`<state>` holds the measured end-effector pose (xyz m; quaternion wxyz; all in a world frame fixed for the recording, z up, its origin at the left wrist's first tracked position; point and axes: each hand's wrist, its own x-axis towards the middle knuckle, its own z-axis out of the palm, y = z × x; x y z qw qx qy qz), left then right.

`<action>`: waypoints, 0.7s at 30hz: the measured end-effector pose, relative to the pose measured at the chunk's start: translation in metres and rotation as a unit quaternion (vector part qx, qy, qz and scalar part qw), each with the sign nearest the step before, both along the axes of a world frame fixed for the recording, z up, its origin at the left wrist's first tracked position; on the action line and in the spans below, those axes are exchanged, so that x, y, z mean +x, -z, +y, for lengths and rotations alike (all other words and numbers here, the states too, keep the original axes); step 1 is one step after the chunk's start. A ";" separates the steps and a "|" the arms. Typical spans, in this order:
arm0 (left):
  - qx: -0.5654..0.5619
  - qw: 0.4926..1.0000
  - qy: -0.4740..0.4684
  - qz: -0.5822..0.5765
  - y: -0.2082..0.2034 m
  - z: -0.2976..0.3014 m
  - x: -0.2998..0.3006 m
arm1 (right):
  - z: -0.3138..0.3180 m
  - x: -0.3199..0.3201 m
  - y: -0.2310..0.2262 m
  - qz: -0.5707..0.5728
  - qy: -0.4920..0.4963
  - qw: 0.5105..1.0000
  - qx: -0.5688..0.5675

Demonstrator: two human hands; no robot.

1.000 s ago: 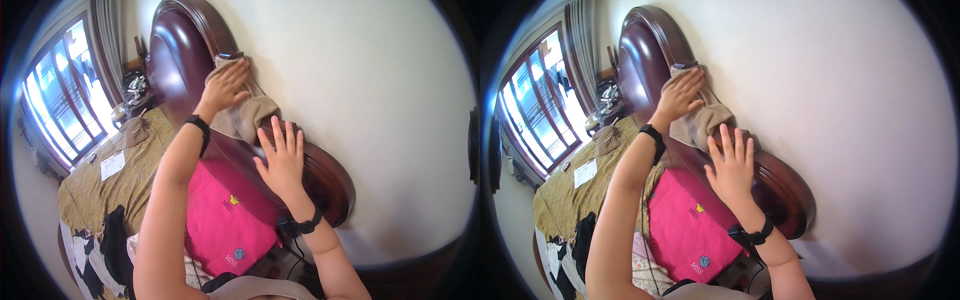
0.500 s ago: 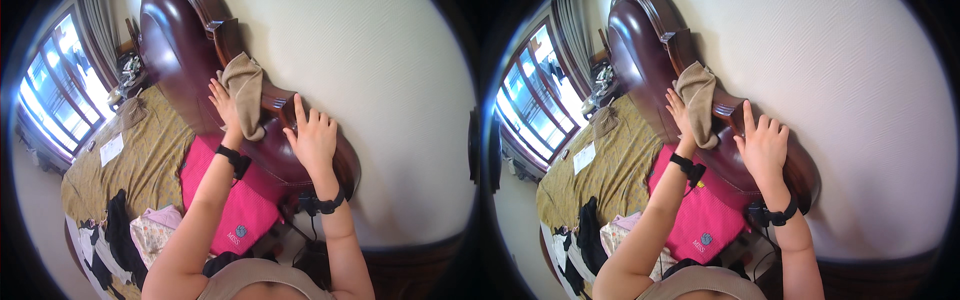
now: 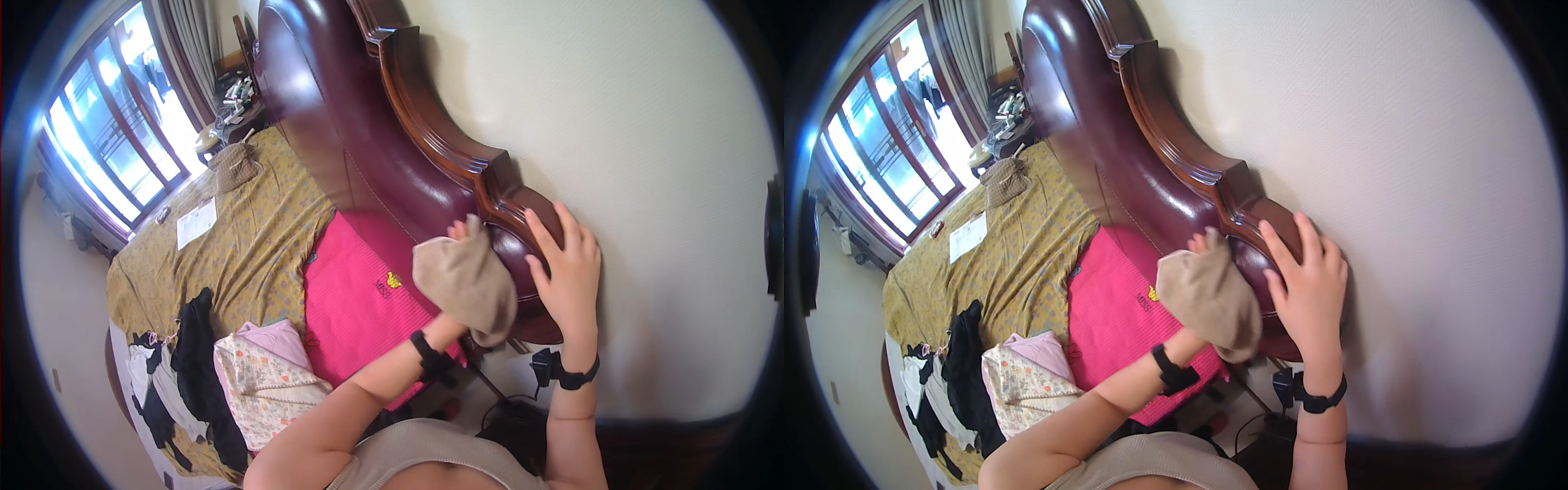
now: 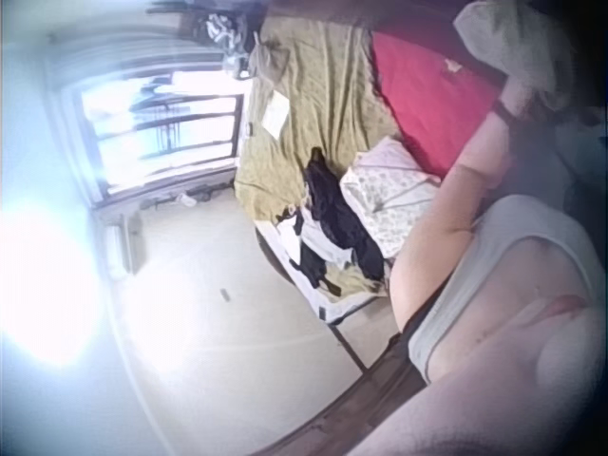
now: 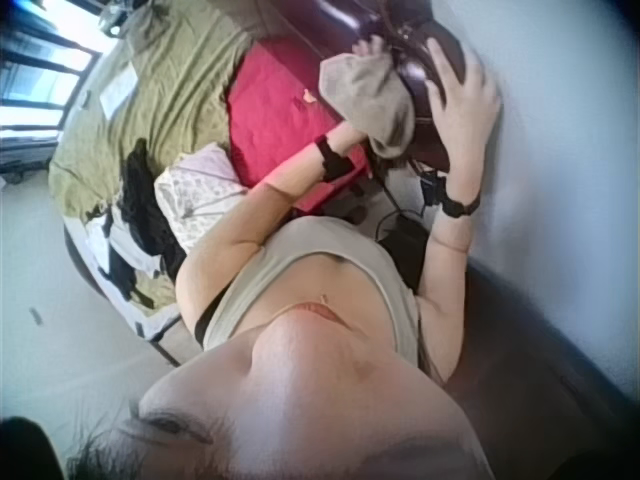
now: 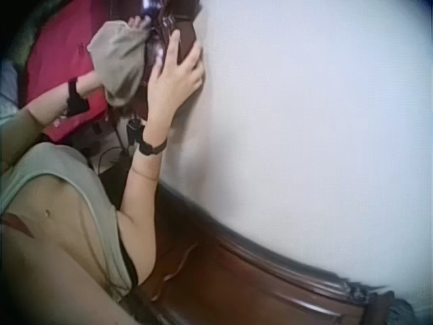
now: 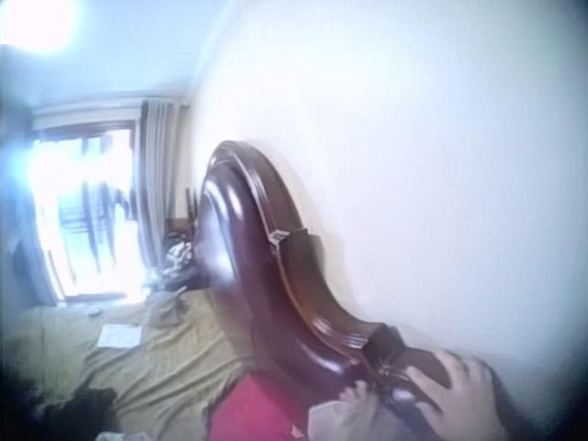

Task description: Wiping down the surfaces of a wooden wardrobe and a bed headboard with a cloth.

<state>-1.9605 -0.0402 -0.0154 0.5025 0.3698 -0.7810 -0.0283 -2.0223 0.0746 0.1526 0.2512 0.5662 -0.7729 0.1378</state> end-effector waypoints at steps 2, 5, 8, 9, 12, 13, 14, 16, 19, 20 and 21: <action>-0.074 0.990 0.086 0.088 -0.002 -0.047 0.018 | 0.017 -0.011 0.010 0.010 0.030 0.998 -0.053; -0.072 0.993 -0.028 0.092 -0.058 -0.114 0.018 | 0.020 -0.011 0.010 0.038 0.044 0.997 -0.055; 0.021 0.990 -0.141 0.000 -0.084 -0.196 0.021 | 0.005 -0.008 0.022 0.069 0.085 0.991 -0.072; -0.016 0.984 -0.175 -0.017 -0.097 -0.211 0.021 | 0.004 -0.009 0.024 0.079 0.081 0.990 -0.085; -0.081 0.977 -0.194 0.027 -0.108 -0.255 0.003 | 0.008 -0.013 0.023 0.098 0.093 0.986 -0.102; -0.124 0.968 -0.215 0.033 -0.099 -0.293 0.018 | -0.001 -0.008 0.025 0.093 0.071 0.986 -0.117; -0.161 0.961 -0.220 0.045 -0.085 -0.311 0.018 | -0.001 -0.007 0.023 0.095 0.063 0.985 -0.127; -0.139 0.970 -0.175 0.092 -0.078 -0.280 -0.004 | 0.004 -0.018 0.027 0.104 0.076 0.984 -0.125; -0.108 0.988 -0.094 0.064 -0.053 -0.227 -0.005 | 0.006 -0.021 0.031 0.097 0.073 0.983 -0.137; -0.097 0.992 -0.059 0.052 -0.043 -0.206 -0.001 | 0.006 -0.022 0.034 0.093 0.069 0.983 -0.141; -0.085 0.995 -0.021 0.040 -0.034 -0.180 0.001 | 0.006 -0.022 0.036 0.096 0.070 0.982 -0.148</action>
